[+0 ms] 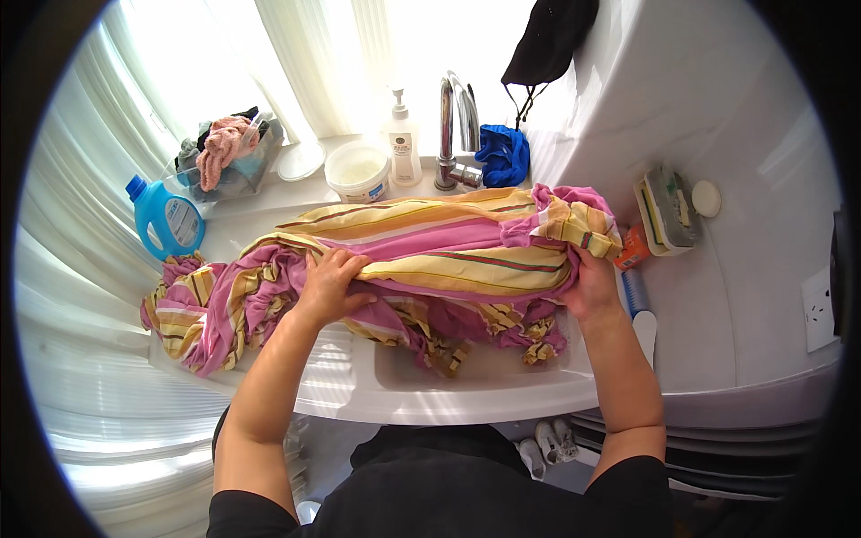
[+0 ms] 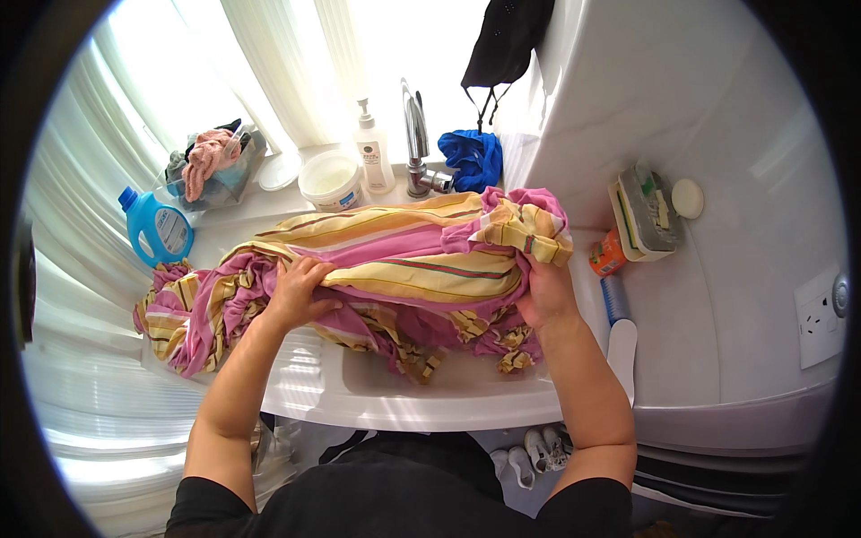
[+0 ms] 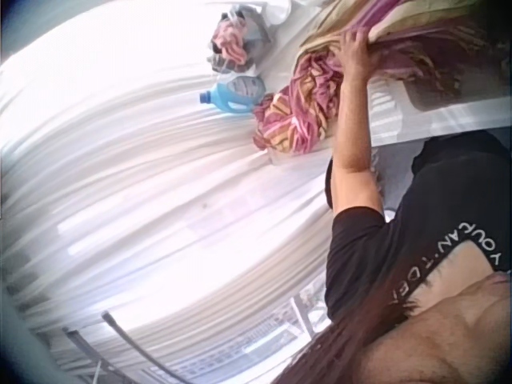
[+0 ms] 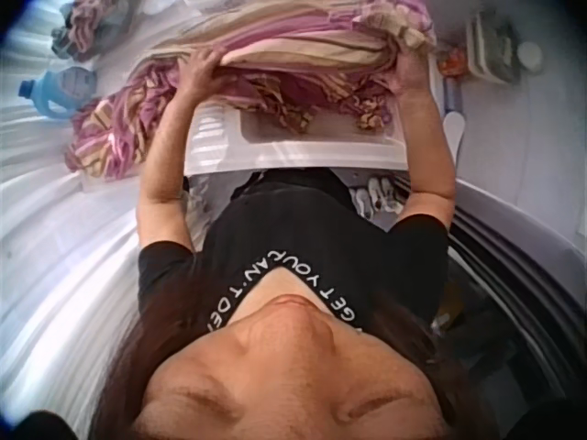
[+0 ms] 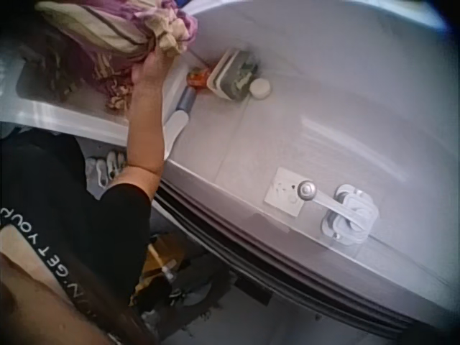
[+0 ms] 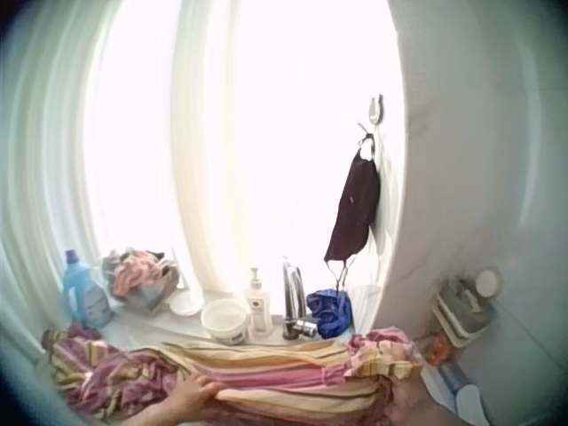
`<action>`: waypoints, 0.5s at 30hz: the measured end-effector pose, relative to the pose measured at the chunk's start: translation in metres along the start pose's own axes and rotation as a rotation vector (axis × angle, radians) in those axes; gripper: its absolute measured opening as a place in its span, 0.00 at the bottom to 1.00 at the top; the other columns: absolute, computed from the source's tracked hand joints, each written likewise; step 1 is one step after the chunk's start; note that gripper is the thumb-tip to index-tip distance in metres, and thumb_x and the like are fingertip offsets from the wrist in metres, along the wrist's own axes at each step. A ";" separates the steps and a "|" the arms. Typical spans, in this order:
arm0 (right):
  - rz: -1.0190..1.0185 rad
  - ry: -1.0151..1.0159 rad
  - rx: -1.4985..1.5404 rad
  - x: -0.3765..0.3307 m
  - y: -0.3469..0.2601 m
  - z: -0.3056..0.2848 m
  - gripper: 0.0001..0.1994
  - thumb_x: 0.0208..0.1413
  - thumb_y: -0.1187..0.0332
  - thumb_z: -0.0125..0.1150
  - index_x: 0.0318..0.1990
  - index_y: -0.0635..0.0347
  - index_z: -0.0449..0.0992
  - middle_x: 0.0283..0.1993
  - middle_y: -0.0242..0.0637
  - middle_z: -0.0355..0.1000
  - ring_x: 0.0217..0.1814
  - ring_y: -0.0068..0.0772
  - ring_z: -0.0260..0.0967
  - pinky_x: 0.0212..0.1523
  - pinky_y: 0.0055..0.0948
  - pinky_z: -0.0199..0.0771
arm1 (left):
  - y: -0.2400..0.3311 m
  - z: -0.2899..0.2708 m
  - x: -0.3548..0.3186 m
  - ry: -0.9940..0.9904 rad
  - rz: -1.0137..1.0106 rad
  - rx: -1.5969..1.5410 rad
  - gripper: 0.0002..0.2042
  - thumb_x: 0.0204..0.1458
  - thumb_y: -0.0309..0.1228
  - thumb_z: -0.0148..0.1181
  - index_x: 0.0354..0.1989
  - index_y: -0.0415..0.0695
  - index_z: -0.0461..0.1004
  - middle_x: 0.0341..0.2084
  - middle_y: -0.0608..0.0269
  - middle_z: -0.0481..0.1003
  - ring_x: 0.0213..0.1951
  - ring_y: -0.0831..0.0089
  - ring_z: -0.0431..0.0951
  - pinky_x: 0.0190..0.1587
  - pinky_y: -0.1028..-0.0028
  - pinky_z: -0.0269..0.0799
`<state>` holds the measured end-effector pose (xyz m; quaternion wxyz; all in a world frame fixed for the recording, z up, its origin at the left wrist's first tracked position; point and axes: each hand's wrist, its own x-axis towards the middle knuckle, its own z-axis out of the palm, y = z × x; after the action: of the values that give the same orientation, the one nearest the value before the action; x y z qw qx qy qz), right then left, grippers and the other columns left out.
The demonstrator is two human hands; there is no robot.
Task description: The person washes a small cloth in a sink by hand, wrings it out, and places it into a washing machine. Then the person places a large bedsheet into the sink, turns on the faucet, and washes it by hand with laundry detergent.
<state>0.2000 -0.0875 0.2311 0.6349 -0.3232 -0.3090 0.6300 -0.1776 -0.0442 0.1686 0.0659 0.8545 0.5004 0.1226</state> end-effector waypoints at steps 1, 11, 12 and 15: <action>-0.052 -0.052 0.035 -0.001 -0.013 0.012 0.19 0.61 0.61 0.49 0.58 0.57 0.65 0.56 0.35 0.68 0.59 0.33 0.65 0.61 0.37 0.65 | -0.005 0.008 -0.009 0.070 0.068 -0.012 0.24 0.38 0.38 0.70 0.45 0.48 0.72 0.44 0.58 0.72 0.50 0.51 0.68 0.54 0.33 0.49; 0.141 0.029 -0.216 0.038 0.045 0.016 0.17 0.55 0.67 0.60 0.50 0.60 0.70 0.47 0.34 0.72 0.48 0.28 0.71 0.46 0.32 0.74 | 0.051 -0.113 -0.033 0.515 -0.162 -1.183 0.09 0.49 0.17 0.55 0.40 0.39 0.69 0.29 0.68 0.75 0.29 0.86 0.71 0.31 0.84 0.67; 0.344 0.094 -0.456 0.043 0.057 0.014 0.19 0.52 0.64 0.64 0.51 0.59 0.70 0.49 0.34 0.71 0.47 0.29 0.72 0.43 0.32 0.75 | 0.037 -0.111 -0.028 0.362 -0.134 -0.979 0.12 0.49 0.18 0.56 0.43 0.38 0.69 0.28 0.68 0.74 0.30 0.86 0.72 0.30 0.84 0.68; 0.532 -0.002 -0.611 0.043 0.094 0.008 0.23 0.49 0.61 0.66 0.51 0.61 0.70 0.49 0.37 0.71 0.50 0.33 0.69 0.49 0.34 0.71 | 0.010 -0.097 -0.024 0.322 -0.041 -0.279 0.35 0.40 0.40 0.69 0.56 0.40 0.63 0.51 0.49 0.69 0.54 0.59 0.70 0.55 0.61 0.65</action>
<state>0.1379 -0.0441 0.1601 0.3242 -0.5650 -0.3881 0.6520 -0.2077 -0.0711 0.2610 0.1051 0.7961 0.5000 0.3243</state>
